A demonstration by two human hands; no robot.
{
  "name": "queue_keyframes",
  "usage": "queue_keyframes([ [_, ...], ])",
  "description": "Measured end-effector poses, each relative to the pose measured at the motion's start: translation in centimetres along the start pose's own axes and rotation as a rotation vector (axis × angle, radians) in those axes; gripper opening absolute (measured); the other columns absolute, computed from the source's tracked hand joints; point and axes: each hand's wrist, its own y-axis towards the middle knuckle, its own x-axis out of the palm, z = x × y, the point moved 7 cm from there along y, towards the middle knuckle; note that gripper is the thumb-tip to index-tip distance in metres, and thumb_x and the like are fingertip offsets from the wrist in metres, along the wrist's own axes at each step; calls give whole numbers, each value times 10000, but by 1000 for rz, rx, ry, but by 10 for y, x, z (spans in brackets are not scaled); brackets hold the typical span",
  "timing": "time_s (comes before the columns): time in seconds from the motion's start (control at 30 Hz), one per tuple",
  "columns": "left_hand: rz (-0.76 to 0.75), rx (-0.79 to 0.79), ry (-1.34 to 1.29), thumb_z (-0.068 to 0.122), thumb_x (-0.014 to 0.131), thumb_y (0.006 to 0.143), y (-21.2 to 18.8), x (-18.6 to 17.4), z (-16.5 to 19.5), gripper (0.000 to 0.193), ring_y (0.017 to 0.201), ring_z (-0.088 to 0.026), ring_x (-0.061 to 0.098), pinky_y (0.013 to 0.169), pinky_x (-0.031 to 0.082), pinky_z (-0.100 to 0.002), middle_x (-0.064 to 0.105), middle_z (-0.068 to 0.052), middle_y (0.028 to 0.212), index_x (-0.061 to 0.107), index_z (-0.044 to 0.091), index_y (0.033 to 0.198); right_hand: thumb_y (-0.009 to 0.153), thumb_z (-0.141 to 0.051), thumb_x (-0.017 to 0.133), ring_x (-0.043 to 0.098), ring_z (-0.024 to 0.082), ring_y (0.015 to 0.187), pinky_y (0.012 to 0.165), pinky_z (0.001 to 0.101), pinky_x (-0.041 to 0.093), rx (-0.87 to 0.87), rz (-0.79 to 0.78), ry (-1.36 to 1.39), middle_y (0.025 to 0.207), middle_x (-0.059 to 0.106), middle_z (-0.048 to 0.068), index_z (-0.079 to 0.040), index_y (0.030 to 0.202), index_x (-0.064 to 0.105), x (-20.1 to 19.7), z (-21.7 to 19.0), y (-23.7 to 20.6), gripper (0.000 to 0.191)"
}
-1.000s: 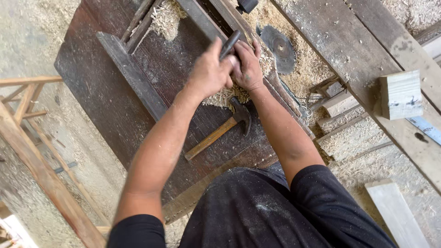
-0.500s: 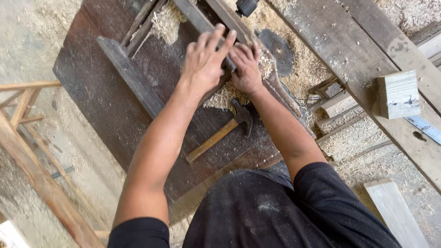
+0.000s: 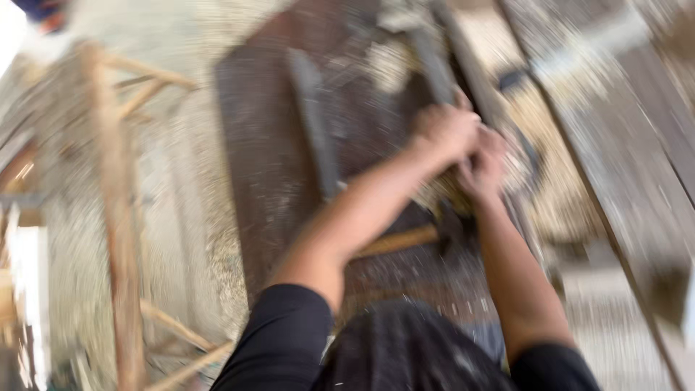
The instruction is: The person uses a hammer and a metal rod to tap and adjust a wooden frame on a workbench. They repeatedly strike the rod and reposition the frame while wood shavings accumulate on the surface.
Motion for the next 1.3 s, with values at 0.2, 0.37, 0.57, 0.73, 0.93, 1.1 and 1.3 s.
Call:
queue_keyframes([
  [0.2, 56, -27, 384, 506, 636, 920, -27, -25, -3, 889, 584, -330, 300, 404, 283, -494, 398, -197, 856, 259, 20, 1563, 1074, -358, 733, 536, 264, 1300, 1199, 459, 363, 89, -16, -285, 1345, 620, 91, -118, 1233, 646, 10, -10, 13, 301],
  [0.37, 88, 133, 47, 367, 588, 968, -37, -24, 5, 738, 480, -72, 538, 395, 464, -210, 647, 14, 710, 306, -58, 1502, 1021, -322, 619, 508, 231, 1176, 1235, 457, 275, 20, -93, -377, 1131, 585, 70, -69, 1166, 608, 16, -10, 17, 292],
  [0.57, -39, -82, 60, 330, 582, 968, -27, -24, -38, 243, 572, -97, 584, 450, 516, -256, 670, 8, 820, 712, 215, 1138, 1004, -336, 695, 522, 306, 1287, 1249, 513, 253, 7, -55, -369, 1256, 641, 109, -89, 1113, 670, 8, -29, 20, 271],
  [0.73, -71, 43, 154, 430, 558, 1047, -25, -14, -33, 472, 817, -176, 708, 622, 581, -333, 720, -90, 1100, 497, 156, 1426, 1027, -212, 645, 555, 362, 1311, 1199, 560, 306, -76, 20, -223, 1325, 629, 184, 8, 1327, 597, 0, -33, 20, 375],
  [0.93, 140, 446, 497, 371, 874, 709, -21, -4, 14, 1107, 1437, -400, 312, 1042, 402, -657, 155, -129, 1663, 224, 128, 1571, 951, -52, 643, 616, 340, 1229, 1171, 469, 363, 57, 109, -103, 1228, 704, 147, -30, 1132, 711, -14, -11, 13, 194],
  [1.1, -81, 326, 568, 748, 335, 1065, -2, 5, -1, 814, 1312, -255, 551, 1099, 468, -525, 682, -139, 1274, 753, 59, 952, 942, -183, 605, 553, 297, 1272, 1238, 496, 238, 133, 20, -116, 1228, 630, 157, 6, 1240, 612, -15, -10, 14, 353],
  [1.3, -327, -12, -634, 669, 234, 1099, 11, 39, -15, 871, 847, -302, 702, 804, 631, -414, 771, -251, 986, 750, 16, 844, 974, -286, 661, 553, 292, 1280, 1252, 488, 241, 204, -89, -270, 1201, 642, 103, -106, 1099, 683, -2, 3, 11, 221],
])
